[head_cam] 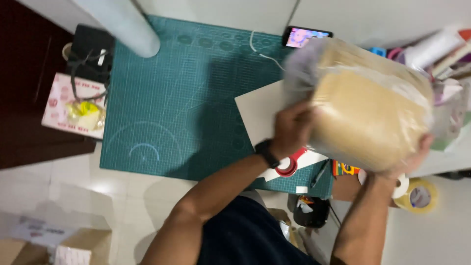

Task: Wrapping a large item in black bubble wrap and securing it with tape using a dispenser and scissors.

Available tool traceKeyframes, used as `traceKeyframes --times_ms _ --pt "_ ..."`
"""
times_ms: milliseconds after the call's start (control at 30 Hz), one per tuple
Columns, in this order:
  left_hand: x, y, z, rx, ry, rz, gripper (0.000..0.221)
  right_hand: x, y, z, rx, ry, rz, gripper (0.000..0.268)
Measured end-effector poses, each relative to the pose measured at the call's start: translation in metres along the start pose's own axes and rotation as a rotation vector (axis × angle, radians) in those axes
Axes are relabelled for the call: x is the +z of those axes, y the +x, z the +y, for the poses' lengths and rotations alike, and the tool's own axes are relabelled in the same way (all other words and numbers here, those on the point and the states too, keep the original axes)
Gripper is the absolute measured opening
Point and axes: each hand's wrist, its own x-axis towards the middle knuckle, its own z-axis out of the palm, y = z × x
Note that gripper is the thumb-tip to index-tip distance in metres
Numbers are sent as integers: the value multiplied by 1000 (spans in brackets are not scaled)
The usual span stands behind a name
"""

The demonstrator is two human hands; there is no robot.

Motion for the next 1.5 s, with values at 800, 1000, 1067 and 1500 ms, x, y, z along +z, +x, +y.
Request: traceKeyframes --times_ms 800,1000,1067,1500 --pt "-21 -42 30 107 240 -449 67 -114 -28 -30 -280 -685 -56 80" --pt "-164 -140 60 -90 358 -402 56 -192 -101 12 -434 -922 366 29" --pt "-228 -189 52 -86 462 -332 51 -228 -127 35 -488 -1123 455 41" --pt "-520 -511 8 -1141 683 552 65 -303 -304 212 432 -1919 -292 26"
